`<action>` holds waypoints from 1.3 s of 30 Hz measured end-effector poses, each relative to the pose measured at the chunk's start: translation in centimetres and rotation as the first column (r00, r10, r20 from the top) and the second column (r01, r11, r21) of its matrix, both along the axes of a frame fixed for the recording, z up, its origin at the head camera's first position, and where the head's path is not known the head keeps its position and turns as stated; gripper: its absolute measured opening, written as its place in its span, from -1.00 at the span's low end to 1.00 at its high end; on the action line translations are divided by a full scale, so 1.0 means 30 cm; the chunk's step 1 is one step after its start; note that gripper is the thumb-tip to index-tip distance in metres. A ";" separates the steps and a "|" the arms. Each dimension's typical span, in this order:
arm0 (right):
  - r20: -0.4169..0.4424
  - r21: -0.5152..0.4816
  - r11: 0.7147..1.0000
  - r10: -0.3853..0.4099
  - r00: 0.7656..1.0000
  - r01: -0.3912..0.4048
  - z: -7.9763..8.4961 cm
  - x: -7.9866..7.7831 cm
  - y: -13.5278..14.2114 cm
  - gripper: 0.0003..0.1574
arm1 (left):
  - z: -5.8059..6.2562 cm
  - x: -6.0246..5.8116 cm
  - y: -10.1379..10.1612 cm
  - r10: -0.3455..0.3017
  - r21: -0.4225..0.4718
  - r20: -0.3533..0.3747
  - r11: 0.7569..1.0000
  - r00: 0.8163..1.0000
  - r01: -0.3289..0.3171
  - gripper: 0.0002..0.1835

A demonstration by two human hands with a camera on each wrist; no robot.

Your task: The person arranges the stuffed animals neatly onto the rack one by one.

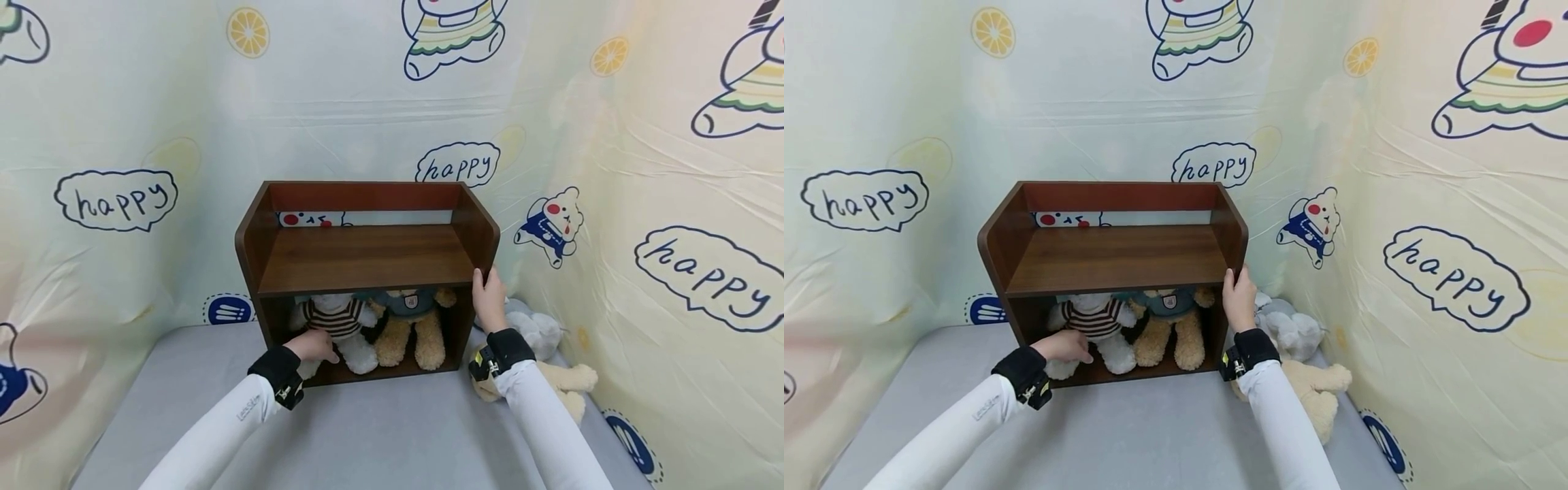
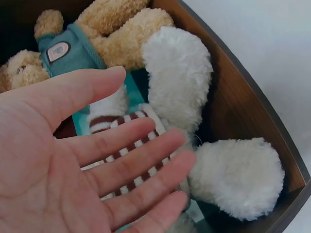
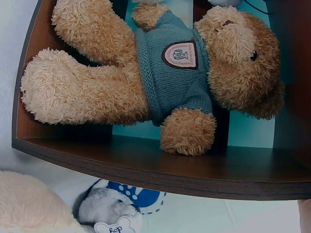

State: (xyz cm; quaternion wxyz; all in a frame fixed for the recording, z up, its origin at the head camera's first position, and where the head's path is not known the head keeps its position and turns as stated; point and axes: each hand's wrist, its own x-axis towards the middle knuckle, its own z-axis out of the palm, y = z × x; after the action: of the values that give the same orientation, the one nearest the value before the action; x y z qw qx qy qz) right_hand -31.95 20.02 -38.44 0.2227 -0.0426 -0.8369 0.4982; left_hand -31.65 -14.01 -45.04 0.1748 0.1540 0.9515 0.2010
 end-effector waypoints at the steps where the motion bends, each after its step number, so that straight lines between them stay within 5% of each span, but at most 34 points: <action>1: 0.001 -0.005 1.000 0.000 1.000 0.000 -0.001 0.001 -0.001 -0.58 | -0.002 0.001 0.000 -0.007 0.007 -0.005 1.000 1.000 0.007 -0.71; 5: -0.005 -0.016 1.000 -0.003 1.000 0.003 -0.002 0.002 -0.005 -0.58 | 0.000 0.013 0.008 -0.021 0.038 -0.034 0.999 0.999 0.022 -0.59; 11: -0.025 -0.001 1.000 -0.016 1.000 0.016 -0.002 -0.001 -0.007 -0.58 | 0.008 0.050 0.017 -0.048 0.021 -0.053 0.999 0.997 0.049 -0.85; 18: -0.001 -0.023 1.000 0.003 1.000 -0.003 0.000 0.002 -0.004 -0.57 | 0.006 0.084 0.001 -0.043 0.033 -0.101 0.998 0.994 0.047 -0.83; 39: -0.029 0.006 1.000 -0.016 0.999 0.016 -0.002 0.001 -0.005 -0.58 | 0.043 0.163 -0.105 0.020 0.116 -0.056 0.993 0.998 -0.013 -0.77</action>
State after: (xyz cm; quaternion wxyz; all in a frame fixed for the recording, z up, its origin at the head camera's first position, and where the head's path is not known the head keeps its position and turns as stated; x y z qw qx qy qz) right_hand -31.92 19.87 -38.49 0.2390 -0.0414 -0.8348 0.4942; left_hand -26.76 -17.15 -43.75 0.1368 0.1617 0.9441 0.2528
